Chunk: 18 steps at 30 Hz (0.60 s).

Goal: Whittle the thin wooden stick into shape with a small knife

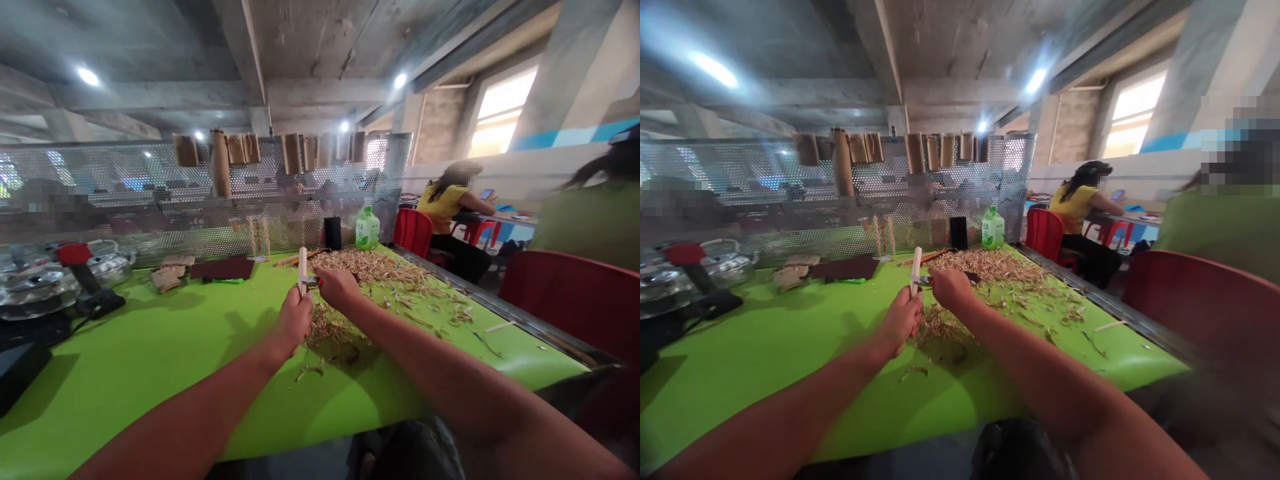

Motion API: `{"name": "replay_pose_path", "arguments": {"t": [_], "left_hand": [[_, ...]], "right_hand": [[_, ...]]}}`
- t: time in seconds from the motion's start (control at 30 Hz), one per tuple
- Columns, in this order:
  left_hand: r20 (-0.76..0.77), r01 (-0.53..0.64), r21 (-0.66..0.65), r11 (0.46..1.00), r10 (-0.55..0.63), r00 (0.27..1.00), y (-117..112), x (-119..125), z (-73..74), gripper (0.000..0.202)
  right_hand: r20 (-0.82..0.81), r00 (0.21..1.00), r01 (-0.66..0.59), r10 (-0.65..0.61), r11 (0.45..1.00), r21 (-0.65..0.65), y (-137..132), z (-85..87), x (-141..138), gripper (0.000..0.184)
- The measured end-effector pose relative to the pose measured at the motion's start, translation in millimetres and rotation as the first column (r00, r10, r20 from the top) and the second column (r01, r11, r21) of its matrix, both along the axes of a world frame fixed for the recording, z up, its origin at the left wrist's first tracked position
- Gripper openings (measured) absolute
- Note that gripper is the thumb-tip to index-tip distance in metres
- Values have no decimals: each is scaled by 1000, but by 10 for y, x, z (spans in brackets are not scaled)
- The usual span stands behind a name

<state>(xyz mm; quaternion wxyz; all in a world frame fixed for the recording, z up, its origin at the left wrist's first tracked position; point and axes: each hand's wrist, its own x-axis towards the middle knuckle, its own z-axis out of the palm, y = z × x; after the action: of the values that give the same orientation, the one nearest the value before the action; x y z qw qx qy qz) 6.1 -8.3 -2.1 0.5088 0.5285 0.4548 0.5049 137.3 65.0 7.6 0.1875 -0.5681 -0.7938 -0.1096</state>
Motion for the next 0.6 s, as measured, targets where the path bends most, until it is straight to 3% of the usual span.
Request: {"name": "replay_pose_path", "arguments": {"t": [0.23,0.5,0.6], "left_hand": [[8,-19,-104,994,20,1000,-111,80,52,11],[-16,-12,-99,995,11,1000,-68,69,69,11],[-29,3,-121,993,-6,1000,-62,57,88,11]], "right_hand": [[19,1000,13,-14,999,49,85,-7,38,31],[15,1000,3,-4,997,81,177,12,80,30],[-45,999,25,-24,999,32,181,30,62,30]]}}
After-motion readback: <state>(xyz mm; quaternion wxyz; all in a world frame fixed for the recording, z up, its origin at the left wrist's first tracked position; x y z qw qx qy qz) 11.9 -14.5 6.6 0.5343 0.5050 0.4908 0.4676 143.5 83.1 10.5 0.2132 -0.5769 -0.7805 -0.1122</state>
